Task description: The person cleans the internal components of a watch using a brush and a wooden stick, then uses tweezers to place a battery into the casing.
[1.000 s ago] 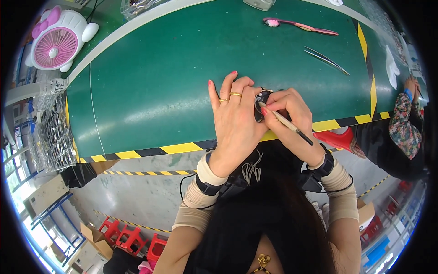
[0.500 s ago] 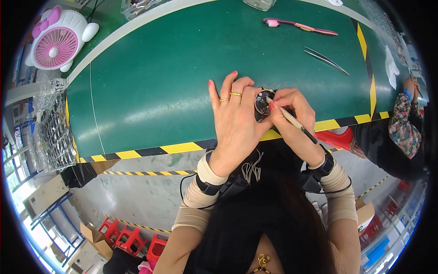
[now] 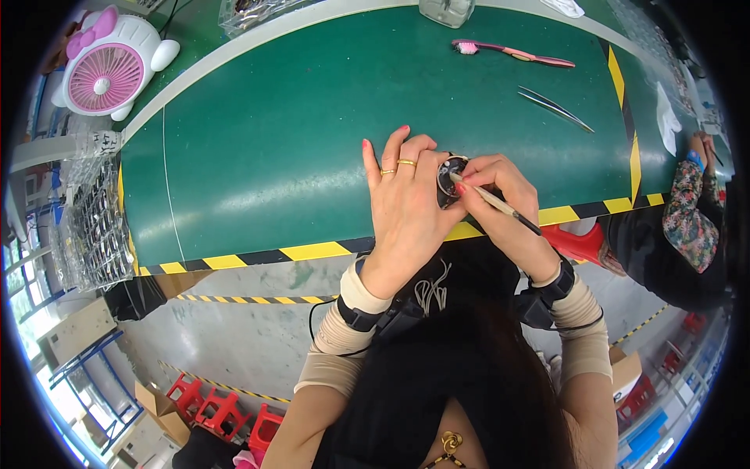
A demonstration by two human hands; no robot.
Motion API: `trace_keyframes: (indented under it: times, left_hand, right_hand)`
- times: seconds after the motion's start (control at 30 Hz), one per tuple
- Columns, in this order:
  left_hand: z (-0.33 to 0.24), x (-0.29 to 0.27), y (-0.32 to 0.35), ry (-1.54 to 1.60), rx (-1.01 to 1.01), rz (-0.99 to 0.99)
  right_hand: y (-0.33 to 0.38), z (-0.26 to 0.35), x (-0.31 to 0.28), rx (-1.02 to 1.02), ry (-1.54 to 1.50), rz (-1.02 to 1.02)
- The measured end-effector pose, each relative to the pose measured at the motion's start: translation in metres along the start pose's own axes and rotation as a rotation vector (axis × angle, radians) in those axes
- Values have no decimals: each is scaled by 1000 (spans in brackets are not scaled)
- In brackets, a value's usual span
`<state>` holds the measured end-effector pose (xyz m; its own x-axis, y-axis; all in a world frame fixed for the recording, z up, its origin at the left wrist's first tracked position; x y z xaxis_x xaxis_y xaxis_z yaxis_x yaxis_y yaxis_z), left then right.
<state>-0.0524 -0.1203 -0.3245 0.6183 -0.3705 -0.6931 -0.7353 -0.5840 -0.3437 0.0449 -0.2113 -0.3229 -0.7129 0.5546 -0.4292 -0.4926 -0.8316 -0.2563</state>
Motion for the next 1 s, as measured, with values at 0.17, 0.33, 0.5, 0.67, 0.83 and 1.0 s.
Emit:
trace_keyframes:
  times: [0.17,0.33,0.5,0.67,0.83,1.0]
  left_hand:
    - [-2,-4,1,10,-16,21]
    - [3,-10,1,55,17,130]
    - [2,-19,2,123,-19,65]
    - [-7,-11,5,-119,-15,28]
    - [4,-16,-1,-188,22,-45]
    - [13,-21,-6,-191,-33,-108]
  right_hand:
    - [6,-15,-4,181,-232,-132]
    - [-13,-7,-33,-3,49,-52]
    - [-19,6,-63,-289,495,19]
    - [-24,1,-60,-408,865,132]
    - [-48,-7,-87,-410,911,-24]
    - [-70,-40,-107,-277,964,22]
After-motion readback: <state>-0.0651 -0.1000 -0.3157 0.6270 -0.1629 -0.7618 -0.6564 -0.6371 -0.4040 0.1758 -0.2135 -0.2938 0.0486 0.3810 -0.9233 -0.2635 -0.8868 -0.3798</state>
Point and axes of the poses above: each hand's wrist, its own y-axis away from the middle knuckle, its own x-axis out of the palm, z = x × y, the point moved 7 cm from there along -y, towards the middle knuckle, and after that the axes turned 3 degrees about y, right-handed, at the moved point
